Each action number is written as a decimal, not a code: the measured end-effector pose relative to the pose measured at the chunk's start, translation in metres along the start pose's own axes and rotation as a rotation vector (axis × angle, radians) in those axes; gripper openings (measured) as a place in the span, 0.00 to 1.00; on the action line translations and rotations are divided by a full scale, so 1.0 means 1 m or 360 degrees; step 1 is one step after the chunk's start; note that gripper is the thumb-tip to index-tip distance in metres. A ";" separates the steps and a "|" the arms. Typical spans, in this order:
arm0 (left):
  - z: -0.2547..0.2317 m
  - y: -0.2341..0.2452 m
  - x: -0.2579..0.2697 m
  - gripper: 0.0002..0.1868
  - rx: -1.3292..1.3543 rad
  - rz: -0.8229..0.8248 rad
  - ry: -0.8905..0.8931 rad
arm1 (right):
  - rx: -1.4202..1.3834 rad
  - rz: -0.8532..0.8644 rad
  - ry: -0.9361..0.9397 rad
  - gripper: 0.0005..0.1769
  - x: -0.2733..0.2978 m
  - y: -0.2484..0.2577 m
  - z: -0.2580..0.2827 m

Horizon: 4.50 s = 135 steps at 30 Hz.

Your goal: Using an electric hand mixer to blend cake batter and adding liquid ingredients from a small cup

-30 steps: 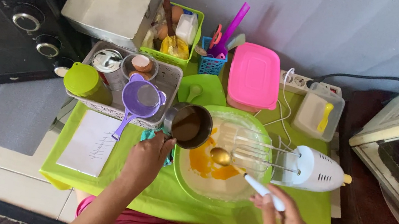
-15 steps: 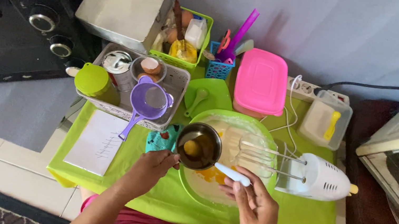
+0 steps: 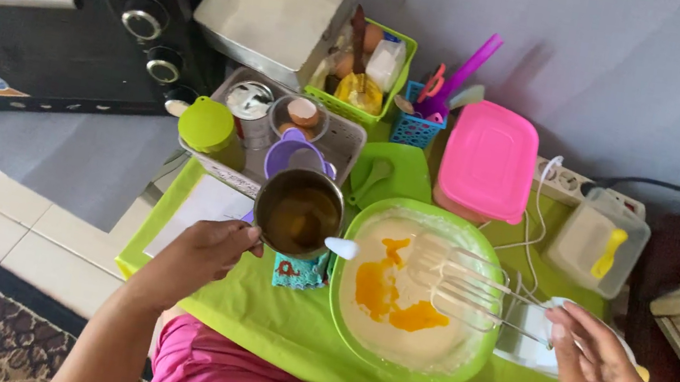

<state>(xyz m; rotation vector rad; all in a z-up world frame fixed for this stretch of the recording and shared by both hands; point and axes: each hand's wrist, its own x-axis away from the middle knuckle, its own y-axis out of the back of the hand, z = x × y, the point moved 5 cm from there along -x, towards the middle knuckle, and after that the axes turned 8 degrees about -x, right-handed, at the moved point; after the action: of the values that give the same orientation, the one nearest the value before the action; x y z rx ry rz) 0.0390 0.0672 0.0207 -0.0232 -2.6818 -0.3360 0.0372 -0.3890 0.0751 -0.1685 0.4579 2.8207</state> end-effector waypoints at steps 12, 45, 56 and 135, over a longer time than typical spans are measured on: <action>0.035 0.070 0.039 0.22 0.0100 -0.0245 0.0168 | -0.0203 0.1368 0.0038 0.35 0.039 -0.295 0.029; 0.105 0.112 -0.019 0.36 -0.1248 -0.1049 0.0427 | -0.0670 0.1488 0.0233 0.11 0.025 -0.215 -0.005; -0.026 -0.123 -0.053 0.23 -0.0834 -0.0646 -0.1139 | 0.0382 -0.0653 -0.0656 0.39 -0.002 0.095 -0.062; 0.079 -0.184 -0.141 0.27 -0.0150 -0.0375 -0.0259 | 0.1278 0.0499 0.0646 0.34 -0.046 -0.064 0.084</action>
<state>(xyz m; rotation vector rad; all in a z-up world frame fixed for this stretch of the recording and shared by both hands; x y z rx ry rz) 0.1211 -0.0869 -0.1506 0.2494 -2.8321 -0.5558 0.0933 -0.3150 0.1428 -0.5285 1.7763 2.6161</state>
